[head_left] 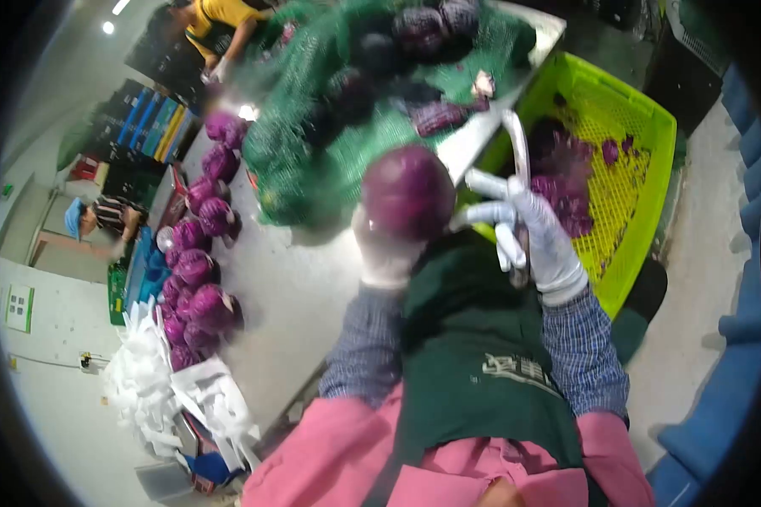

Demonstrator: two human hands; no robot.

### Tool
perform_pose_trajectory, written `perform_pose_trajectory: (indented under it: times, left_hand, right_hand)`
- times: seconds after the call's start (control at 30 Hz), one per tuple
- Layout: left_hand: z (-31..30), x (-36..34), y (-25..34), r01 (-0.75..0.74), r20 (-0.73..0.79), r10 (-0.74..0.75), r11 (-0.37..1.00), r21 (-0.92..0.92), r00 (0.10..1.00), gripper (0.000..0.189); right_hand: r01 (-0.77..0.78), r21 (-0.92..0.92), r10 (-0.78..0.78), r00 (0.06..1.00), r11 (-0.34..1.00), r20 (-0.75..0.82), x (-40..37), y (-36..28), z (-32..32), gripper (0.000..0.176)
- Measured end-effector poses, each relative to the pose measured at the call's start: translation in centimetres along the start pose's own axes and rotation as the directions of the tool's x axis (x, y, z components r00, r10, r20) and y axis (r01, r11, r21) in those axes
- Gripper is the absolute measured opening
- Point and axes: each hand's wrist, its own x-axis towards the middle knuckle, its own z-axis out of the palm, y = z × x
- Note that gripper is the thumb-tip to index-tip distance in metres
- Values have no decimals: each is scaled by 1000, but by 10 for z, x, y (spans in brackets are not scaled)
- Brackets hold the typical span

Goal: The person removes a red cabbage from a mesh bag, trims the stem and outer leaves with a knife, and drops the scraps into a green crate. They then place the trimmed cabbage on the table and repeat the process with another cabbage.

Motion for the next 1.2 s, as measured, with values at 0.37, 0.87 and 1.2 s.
perform_pose_trajectory:
  times: [0.37,0.87,1.2]
  left_hand:
    - [-105,-95,144,-369,-461,190,866,-337,867,100]
    - [-117,-43,123,51,-455,192,882,468,870,59]
    - [-76,-33,69,77,21,174,-542,837,985,65]
  right_hand:
    - [111,269,-47,971,957,-234,-23,38,-98,54]
    - [-26,191,105,903,981,-416,-45,90,-133,56]
    - [-91,197,171,883,976,-437,-46,82,-131,63]
